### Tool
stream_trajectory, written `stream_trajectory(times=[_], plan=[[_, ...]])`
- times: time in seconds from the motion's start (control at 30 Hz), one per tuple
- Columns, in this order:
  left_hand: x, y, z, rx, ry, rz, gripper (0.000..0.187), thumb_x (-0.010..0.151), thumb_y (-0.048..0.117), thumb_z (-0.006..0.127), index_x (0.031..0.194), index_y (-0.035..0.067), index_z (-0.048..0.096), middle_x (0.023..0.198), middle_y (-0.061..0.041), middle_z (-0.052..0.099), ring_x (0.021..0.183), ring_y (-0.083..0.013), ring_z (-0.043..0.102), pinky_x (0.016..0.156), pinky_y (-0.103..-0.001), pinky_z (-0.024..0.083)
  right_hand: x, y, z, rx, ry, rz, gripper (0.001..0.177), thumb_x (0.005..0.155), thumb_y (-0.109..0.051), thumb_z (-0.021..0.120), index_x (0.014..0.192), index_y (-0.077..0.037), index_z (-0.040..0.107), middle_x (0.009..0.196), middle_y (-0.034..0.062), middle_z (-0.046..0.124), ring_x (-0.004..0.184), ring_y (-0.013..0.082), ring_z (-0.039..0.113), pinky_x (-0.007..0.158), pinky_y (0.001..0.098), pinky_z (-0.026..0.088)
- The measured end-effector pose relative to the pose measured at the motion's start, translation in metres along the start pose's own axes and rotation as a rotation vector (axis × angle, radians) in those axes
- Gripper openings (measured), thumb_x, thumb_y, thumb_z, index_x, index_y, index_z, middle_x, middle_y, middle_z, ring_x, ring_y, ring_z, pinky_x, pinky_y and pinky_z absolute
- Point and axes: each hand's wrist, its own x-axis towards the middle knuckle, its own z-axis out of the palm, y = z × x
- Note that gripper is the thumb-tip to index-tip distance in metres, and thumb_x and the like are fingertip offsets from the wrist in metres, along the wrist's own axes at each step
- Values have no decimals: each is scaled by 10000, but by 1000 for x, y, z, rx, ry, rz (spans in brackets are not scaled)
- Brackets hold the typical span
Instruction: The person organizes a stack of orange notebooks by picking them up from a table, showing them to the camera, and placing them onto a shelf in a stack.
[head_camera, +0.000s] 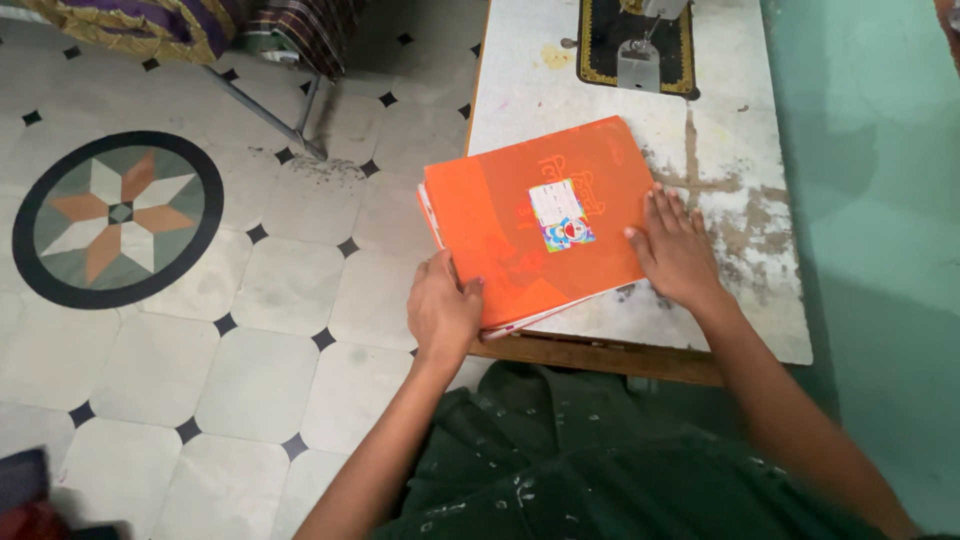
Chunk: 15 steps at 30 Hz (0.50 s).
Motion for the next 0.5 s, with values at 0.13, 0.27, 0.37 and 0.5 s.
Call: stream_trajectory(times=[0.13, 0.27, 0.37, 0.5], plan=[[-3, 9, -2, 2, 36, 46, 453, 790, 149, 742, 1224, 82, 635, 1055, -164, 659, 1027, -375, 622, 845, -496, 505, 12, -12, 14, -57, 43, -40, 686, 1092, -449, 380, 1547, 62, 333, 1649, 259, 289, 1554, 387, 238, 1236, 573, 160], [-7, 9, 2, -56, 84, 74, 388, 795, 147, 744, 1162, 56, 658, 985, -189, 642, 989, -382, 609, 835, -485, 502, 10, -85, 19, -24, -54, -196, 647, 1063, -427, 420, 1520, 27, 363, 1650, 226, 307, 1556, 357, 258, 1235, 560, 194], [0, 4, 7, -104, 84, 101, 361, 810, 128, 716, 1158, 51, 655, 890, -146, 703, 968, -354, 646, 837, -464, 525, -5, -140, 12, -74, -46, -477, 604, 1048, -389, 438, 1487, 24, 399, 1610, 217, 354, 1528, 361, 300, 1211, 569, 234], [3, -5, 8, -191, 22, -22, 424, 770, 99, 715, 1193, 102, 686, 906, -118, 748, 865, -318, 723, 799, -429, 557, -11, -142, -1, 148, -11, -665, 650, 1032, -376, 472, 1523, 43, 388, 1613, 224, 350, 1487, 368, 319, 1172, 570, 232]])
